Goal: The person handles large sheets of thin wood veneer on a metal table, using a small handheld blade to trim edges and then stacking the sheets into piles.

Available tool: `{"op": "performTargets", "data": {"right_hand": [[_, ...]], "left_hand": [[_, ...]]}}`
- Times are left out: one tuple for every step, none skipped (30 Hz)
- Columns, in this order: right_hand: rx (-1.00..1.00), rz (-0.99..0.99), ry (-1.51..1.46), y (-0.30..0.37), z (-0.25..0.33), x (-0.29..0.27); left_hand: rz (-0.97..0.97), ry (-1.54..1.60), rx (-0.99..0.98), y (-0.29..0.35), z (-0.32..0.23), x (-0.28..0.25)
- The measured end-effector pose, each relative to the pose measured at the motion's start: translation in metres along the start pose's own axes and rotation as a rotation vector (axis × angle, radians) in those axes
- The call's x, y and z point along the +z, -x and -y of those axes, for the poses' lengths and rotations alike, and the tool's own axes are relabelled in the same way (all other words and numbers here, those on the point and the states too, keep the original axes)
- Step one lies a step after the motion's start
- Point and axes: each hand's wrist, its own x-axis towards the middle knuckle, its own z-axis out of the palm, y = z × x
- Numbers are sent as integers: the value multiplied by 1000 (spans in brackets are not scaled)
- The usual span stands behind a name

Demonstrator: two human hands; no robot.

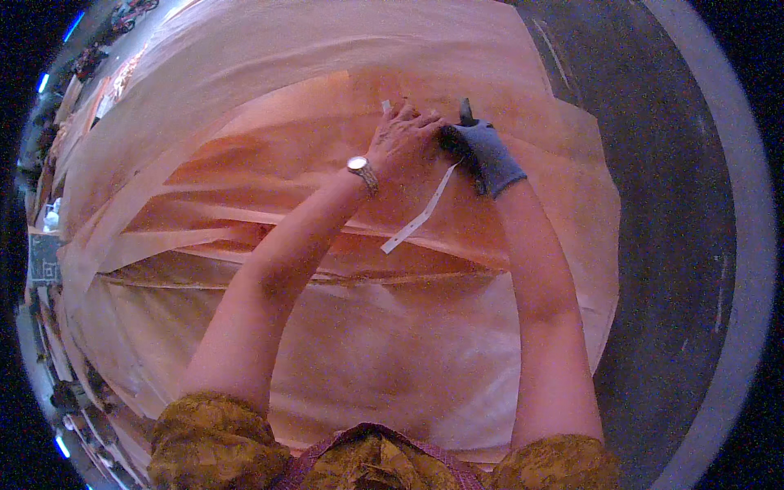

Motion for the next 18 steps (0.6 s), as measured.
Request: {"op": "performTargets", "data": {"right_hand": [[12,-9,33,-3,1,-1],[-197,-124,532,-6,2,-2],[-410,-239,1031,-8,4,-5],[-626,-355,1528,-7,6,-8],[-557,-330,1405,-7,12,-10],[-484,-299,1287,-2,20,-10],[-412,-267,1170,5,29,-11],[-343,-226,1056,11,39,-9],[-278,-183,944,17,51,-6],[-211,-138,834,22,62,0],[-128,-75,737,31,71,2],[-115,-61,699,34,73,1],[-101,-44,660,34,74,1],[-90,-28,620,34,73,2],[-112,-22,630,30,72,8],[-133,-15,639,21,70,17],[-157,-1,652,11,70,27],[-225,33,599,-3,64,27]], "left_hand": [[33,-4,-33,-2,-7,1],[72,-16,-70,-1,-11,2],[72,-40,-59,-1,-14,6],[71,-64,-47,0,-18,11],[66,-96,-35,-1,-17,13],[63,-33,-48,0,-17,12],[60,29,-61,2,-16,10],[54,89,-83,5,-13,8],[25,138,-68,9,-2,11],[-5,185,-55,16,15,12],[-34,242,-27,21,27,13],[-39,172,-170,25,37,6],[-43,100,-314,32,50,-2],[-49,26,-455,40,61,-11],[-123,-85,-466,49,74,-9],[-195,-197,-476,57,88,-4],[-268,-312,-493,65,97,-1],[-160,-237,-535,61,96,-4]]}}
